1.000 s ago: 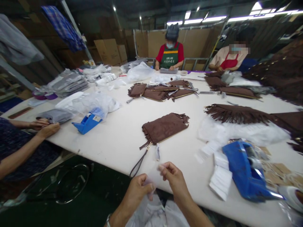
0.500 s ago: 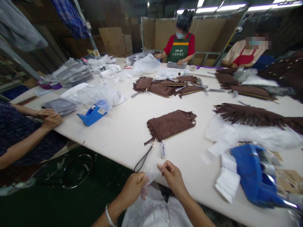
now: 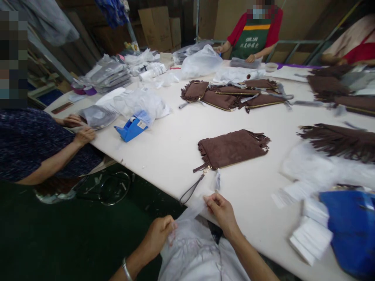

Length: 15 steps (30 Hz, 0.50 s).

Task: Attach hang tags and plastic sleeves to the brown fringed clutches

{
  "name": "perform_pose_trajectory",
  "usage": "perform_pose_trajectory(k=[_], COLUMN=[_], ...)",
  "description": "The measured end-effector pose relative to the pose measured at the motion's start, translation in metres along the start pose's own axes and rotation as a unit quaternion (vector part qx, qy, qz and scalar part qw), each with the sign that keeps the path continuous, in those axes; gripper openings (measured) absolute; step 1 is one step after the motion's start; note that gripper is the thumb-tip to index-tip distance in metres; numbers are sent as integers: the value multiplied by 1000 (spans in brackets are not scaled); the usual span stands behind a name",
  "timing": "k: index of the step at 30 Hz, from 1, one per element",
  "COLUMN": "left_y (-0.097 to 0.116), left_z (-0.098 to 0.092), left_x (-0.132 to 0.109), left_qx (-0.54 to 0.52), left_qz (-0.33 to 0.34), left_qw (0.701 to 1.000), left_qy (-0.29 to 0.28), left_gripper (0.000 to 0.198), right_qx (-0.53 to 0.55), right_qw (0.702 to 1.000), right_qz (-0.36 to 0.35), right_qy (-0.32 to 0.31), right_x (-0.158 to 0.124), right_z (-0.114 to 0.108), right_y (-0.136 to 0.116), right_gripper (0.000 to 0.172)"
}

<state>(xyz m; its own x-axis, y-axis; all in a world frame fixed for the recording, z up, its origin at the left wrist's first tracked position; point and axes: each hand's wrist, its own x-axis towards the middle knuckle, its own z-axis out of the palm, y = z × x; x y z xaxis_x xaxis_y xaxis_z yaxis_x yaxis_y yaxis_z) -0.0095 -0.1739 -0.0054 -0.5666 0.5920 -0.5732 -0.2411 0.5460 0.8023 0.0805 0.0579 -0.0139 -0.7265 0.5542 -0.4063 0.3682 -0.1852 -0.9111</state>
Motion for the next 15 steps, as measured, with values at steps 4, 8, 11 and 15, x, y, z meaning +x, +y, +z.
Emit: perform_pose_trajectory(k=[4, 8, 11, 15], left_y=[-9, -32, -47, -51], left_z=[-10, -13, -15, -26], left_x=[-16, -24, -32, -37], left_qx=[84, -139, -269, -237], left_qz=[32, -91, -156, -163], left_qw=[992, 985, 950, 958], left_qy=[88, 39, 16, 14], left_gripper=[39, 40, 42, 44], right_qx=[-88, -84, -51, -46], right_qw=[995, 995, 998, 998], right_qz=[-48, -50, -25, -16], right_qy=[-1, -12, -34, -29], right_x=[-3, 0, 4, 6], right_z=[23, 33, 31, 23], right_y=[-2, -2, -1, 1], right_gripper=[39, 33, 28, 30])
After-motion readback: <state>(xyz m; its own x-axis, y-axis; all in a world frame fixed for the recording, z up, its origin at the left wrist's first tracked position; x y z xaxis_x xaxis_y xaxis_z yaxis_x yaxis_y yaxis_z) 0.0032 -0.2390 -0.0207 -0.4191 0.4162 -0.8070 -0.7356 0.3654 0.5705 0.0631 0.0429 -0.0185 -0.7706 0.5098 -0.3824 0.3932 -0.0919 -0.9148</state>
